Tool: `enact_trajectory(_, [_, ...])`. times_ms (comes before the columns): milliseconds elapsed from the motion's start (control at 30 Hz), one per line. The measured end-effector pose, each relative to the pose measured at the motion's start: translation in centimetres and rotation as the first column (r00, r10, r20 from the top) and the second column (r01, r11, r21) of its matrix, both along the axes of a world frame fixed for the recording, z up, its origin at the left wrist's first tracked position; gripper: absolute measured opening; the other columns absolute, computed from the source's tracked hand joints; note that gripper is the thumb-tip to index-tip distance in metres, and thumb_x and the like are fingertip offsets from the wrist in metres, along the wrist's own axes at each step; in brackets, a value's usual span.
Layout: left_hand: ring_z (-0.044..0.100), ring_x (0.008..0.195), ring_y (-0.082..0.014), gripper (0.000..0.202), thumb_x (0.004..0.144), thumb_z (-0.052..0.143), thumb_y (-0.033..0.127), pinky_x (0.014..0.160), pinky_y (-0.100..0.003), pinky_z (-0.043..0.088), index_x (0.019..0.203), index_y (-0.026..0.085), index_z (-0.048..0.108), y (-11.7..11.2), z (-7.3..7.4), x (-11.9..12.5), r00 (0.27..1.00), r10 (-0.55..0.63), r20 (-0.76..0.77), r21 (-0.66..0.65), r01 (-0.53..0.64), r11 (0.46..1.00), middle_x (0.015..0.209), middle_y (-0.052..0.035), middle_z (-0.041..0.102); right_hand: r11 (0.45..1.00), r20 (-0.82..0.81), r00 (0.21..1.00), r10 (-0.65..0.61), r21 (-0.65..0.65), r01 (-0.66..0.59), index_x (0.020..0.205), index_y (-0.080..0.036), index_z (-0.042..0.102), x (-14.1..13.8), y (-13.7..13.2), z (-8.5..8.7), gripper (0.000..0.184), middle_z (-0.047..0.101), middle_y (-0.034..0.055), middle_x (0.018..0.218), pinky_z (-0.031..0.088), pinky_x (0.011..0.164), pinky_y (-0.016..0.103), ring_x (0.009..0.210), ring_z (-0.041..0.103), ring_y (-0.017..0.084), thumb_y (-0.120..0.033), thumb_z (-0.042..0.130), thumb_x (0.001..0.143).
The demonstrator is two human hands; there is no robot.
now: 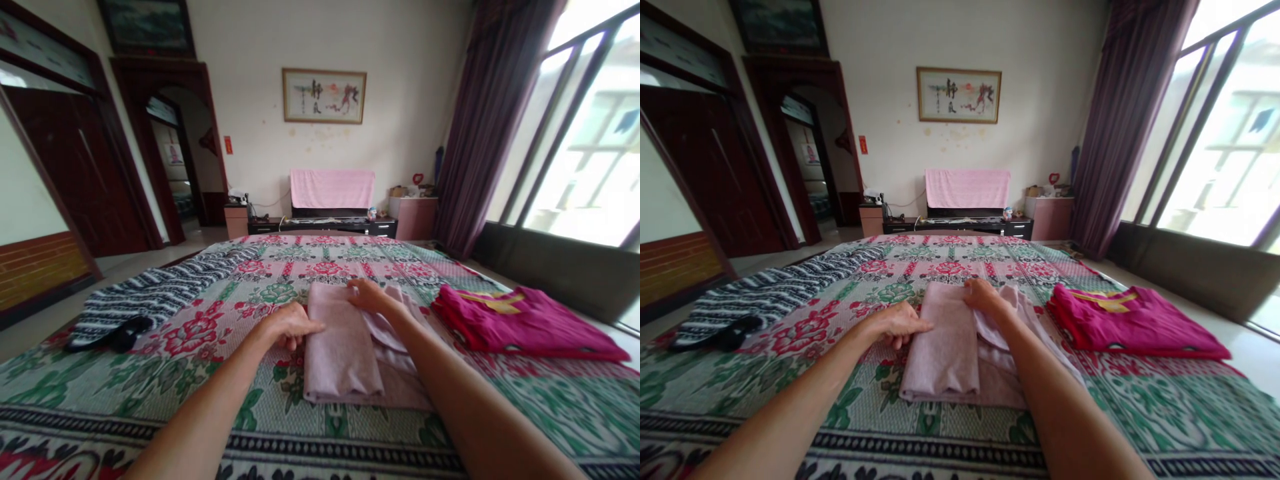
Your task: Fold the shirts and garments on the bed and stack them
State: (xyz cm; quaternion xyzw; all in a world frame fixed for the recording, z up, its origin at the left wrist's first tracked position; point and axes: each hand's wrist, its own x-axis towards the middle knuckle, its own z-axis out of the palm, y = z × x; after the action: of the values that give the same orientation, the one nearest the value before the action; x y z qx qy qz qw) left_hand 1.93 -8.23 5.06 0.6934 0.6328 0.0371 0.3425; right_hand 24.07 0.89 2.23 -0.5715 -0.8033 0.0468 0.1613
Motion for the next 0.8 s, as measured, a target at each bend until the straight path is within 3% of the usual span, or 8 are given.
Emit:
enact_trajectory(233, [0.045, 0.037, -0.0088, 0.05, 0.064, 0.063, 0.063, 0.042, -0.022, 0.034, 0.049, 0.017, 0.051, 0.1, -0.4, -0.5, 0.999, -0.052, 0.012, -0.004, 0.052, 0.999, 0.042, 0.0012, 0.052, 1.0, -0.027, 1.0, 0.002, -0.026, -0.003, 0.105, -0.015, 0.066, -0.1, -0.5, 0.3, 0.036, 0.068, 0.0109, 0.099, 0.044, 0.079, 0.029, 0.09, 0.061, 0.024, -0.015, 0.057, 0.071])
enact_trajectory(433, [0.047, 0.039, -0.0104, 0.051, 0.055, 0.068, 0.066, 0.042, -0.023, 0.034, 0.053, 0.018, 0.052, 0.2, -0.3, -1.0, 0.982, -0.169, 0.078, -0.093, 0.176, 0.98, 0.048, 0.0015, 0.055, 0.999, -0.031, 0.999, -0.026, -0.038, 0.025, 0.121, -0.013, 0.056, 0.4, -0.2, 0.2, 0.052, 0.065, 0.0133, 0.109, 0.043, 0.079, 0.028, 0.094, 0.06, 0.024, -0.019, 0.06, 0.069])
enact_trajectory(567, [0.043, 0.038, -0.0088, 0.05, 0.05, 0.073, 0.063, 0.042, -0.023, 0.032, 0.053, 0.018, 0.051, 0.3, -0.4, -1.0, 0.984, -0.152, 0.087, -0.093, 0.16, 0.983, 0.046, 0.0031, 0.052, 0.996, 0.006, 1.0, -0.004, -0.084, 0.004, 0.09, -0.012, 0.067, 0.3, 0.4, 0.5, 0.026, 0.067, 0.0075, 0.079, 0.039, 0.06, 0.023, 0.07, 0.058, 0.017, -0.019, 0.059, 0.066])
enact_trajectory(667, [0.041, 0.038, -0.0078, 0.048, 0.049, 0.074, 0.06, 0.041, -0.022, 0.029, 0.054, 0.018, 0.05, 0.5, -0.4, -1.2, 0.985, -0.128, 0.113, -0.087, 0.138, 0.987, 0.045, 0.0042, 0.05, 0.994, 0.025, 0.999, 0.021, -0.109, -0.019, 0.066, -0.014, 0.065, -0.2, 0.8, 1.1, 0.008, 0.061, 0.0022, 0.061, 0.032, 0.051, 0.021, 0.06, 0.052, 0.013, -0.014, 0.058, 0.062])
enact_trajectory(800, [0.041, 0.039, -0.0081, 0.04, 0.054, 0.072, 0.052, 0.041, -0.021, 0.027, 0.056, 0.018, 0.051, 0.5, 0.3, -2.0, 0.982, -0.089, 0.167, -0.048, 0.099, 0.994, 0.043, 0.0054, 0.046, 0.998, 0.017, 1.0, 0.013, -0.069, -0.011, 0.062, -0.015, 0.062, -1.0, 1.0, 1.6, 0.007, 0.057, -0.0002, 0.058, 0.028, 0.049, 0.021, 0.058, 0.049, 0.011, -0.012, 0.056, 0.061])
